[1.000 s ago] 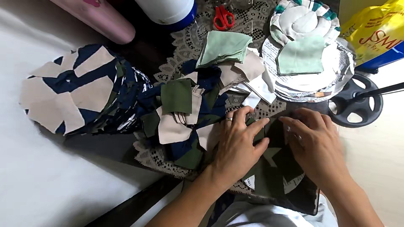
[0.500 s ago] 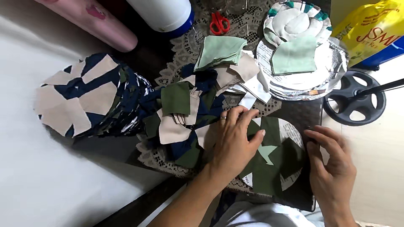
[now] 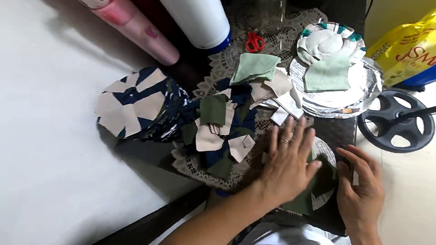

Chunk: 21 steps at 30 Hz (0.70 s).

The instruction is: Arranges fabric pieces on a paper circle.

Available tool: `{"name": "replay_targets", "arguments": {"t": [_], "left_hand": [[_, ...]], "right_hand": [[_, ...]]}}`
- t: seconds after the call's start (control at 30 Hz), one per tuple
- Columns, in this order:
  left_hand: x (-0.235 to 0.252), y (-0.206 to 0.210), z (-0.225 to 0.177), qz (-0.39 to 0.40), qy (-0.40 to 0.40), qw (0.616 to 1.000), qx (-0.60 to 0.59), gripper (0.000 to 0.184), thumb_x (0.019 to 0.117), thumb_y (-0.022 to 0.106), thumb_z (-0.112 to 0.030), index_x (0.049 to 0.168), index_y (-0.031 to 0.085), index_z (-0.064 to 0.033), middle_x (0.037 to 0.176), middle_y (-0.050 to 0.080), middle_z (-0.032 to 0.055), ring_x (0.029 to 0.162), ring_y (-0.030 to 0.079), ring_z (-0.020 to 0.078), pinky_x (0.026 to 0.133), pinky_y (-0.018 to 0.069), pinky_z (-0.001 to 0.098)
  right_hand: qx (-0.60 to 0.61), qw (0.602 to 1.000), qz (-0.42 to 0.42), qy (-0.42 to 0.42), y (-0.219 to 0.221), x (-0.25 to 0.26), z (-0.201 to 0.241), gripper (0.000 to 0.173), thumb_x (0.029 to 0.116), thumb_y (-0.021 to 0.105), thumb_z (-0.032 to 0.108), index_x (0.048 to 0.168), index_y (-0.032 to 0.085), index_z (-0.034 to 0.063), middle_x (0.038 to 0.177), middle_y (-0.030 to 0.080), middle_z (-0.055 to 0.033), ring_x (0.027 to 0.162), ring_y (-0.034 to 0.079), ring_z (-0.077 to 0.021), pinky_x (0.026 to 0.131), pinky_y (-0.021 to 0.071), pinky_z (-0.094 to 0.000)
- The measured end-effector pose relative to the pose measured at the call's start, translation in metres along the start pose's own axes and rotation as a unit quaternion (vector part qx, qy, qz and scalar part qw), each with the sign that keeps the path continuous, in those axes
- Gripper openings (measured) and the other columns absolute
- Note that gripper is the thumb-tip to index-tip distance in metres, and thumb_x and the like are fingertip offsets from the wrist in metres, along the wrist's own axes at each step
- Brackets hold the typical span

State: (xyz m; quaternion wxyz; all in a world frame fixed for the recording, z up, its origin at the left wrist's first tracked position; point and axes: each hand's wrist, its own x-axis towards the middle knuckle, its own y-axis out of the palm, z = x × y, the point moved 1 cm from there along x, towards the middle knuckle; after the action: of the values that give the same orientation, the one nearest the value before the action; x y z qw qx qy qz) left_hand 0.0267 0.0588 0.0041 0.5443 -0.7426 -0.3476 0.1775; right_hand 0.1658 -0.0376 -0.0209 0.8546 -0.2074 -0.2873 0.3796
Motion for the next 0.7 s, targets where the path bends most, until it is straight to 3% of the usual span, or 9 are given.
{"name": "replay_targets", "arguments": {"t": [0.2, 0.3, 0.37, 0.43, 0.53, 0.63, 0.7], "left_hand": [[-0.001, 0.006, -0.007, 0.112, 0.014, 0.994, -0.003, 0.073, 0.106, 0.038, -0.055, 0.162, 0.031, -0.0081, 0.169, 0.026, 0.0122, 0.158, 0.02, 0.0316, 0.123, 0.0061, 0.0664], [-0.002, -0.004, -0.007, 0.101, 0.012, 0.994, -0.038, 0.074, 0.1062, 0.039, -0.055, 0.163, 0.028, -0.0097, 0.17, 0.023, 0.0128, 0.159, 0.017, 0.032, 0.123, 0.0026, 0.0669], [-0.001, -0.019, -0.001, 0.04, 0.003, 0.998, -0.055, 0.065, 0.1063, 0.045, -0.047, 0.16, 0.037, -0.011, 0.168, 0.03, 0.0136, 0.156, 0.024, 0.0343, 0.122, 0.0115, 0.0673], [0.004, -0.043, 0.019, 0.001, -0.025, 0.998, -0.052, 0.052, 0.1055, 0.052, -0.033, 0.154, 0.048, -0.0138, 0.163, 0.038, 0.0144, 0.152, 0.034, 0.0351, 0.119, 0.0278, 0.063], [0.014, -0.085, 0.061, 0.008, -0.072, 0.997, -0.031, 0.03, 0.1017, 0.058, -0.01, 0.129, 0.07, -0.007, 0.14, 0.062, 0.0158, 0.13, 0.058, 0.0344, 0.105, 0.0482, 0.0534], [0.018, -0.111, 0.092, 0.09, -0.137, 0.986, 0.009, 0.019, 0.102, 0.058, -0.009, 0.109, 0.075, -0.0027, 0.111, 0.07, 0.0164, 0.107, 0.067, 0.0335, 0.093, 0.0535, 0.0542], [0.019, -0.114, 0.1, 0.154, -0.177, 0.971, 0.041, 0.02, 0.1022, 0.061, -0.017, 0.104, 0.074, -0.0028, 0.107, 0.071, 0.017, 0.106, 0.067, 0.0344, 0.092, 0.0525, 0.0565]], "right_hand": [[-0.021, 1.0, -0.001, -0.018, 0.001, 0.0, -0.001, 0.032, 0.0964, 0.051, 0.012, 0.116, 0.073, 0.0, 0.13, 0.061, -0.0291, 0.127, 0.055, -0.0343, 0.107, 0.0425, -0.0388], [-0.029, 0.999, 0.002, -0.02, 0.0, 0.001, 0.002, 0.033, 0.0959, 0.05, 0.012, 0.116, 0.072, -0.0012, 0.13, 0.06, -0.0317, 0.127, 0.055, -0.0385, 0.107, 0.0422, -0.0436], [-0.035, 0.999, 0.007, -0.022, -0.001, 0.001, 0.002, 0.033, 0.0964, 0.049, 0.011, 0.117, 0.072, -0.0014, 0.13, 0.06, -0.0321, 0.127, 0.055, -0.0403, 0.107, 0.0421, -0.0459], [-0.038, 0.999, 0.013, -0.024, -0.002, 0.0, 0.002, 0.033, 0.0966, 0.049, 0.011, 0.117, 0.072, -0.0017, 0.13, 0.06, -0.0318, 0.127, 0.055, -0.0414, 0.107, 0.0419, -0.0495], [-0.038, 0.999, 0.006, -0.031, -0.001, 0.0, 0.001, 0.032, 0.0962, 0.05, 0.011, 0.116, 0.072, -0.0018, 0.129, 0.061, -0.0316, 0.126, 0.056, -0.0431, 0.106, 0.0428, -0.0494], [-0.04, 0.999, 0.004, -0.03, -0.001, 0.0, 0.002, 0.032, 0.097, 0.05, 0.011, 0.117, 0.072, -0.0003, 0.13, 0.061, -0.0302, 0.126, 0.055, -0.0431, 0.107, 0.0424, -0.0496], [-0.044, 0.999, 0.002, -0.03, 0.0, 0.001, 0.001, 0.032, 0.0971, 0.05, 0.011, 0.116, 0.072, 0.0003, 0.13, 0.061, -0.0295, 0.126, 0.055, -0.0426, 0.106, 0.0428, -0.0494]]}}
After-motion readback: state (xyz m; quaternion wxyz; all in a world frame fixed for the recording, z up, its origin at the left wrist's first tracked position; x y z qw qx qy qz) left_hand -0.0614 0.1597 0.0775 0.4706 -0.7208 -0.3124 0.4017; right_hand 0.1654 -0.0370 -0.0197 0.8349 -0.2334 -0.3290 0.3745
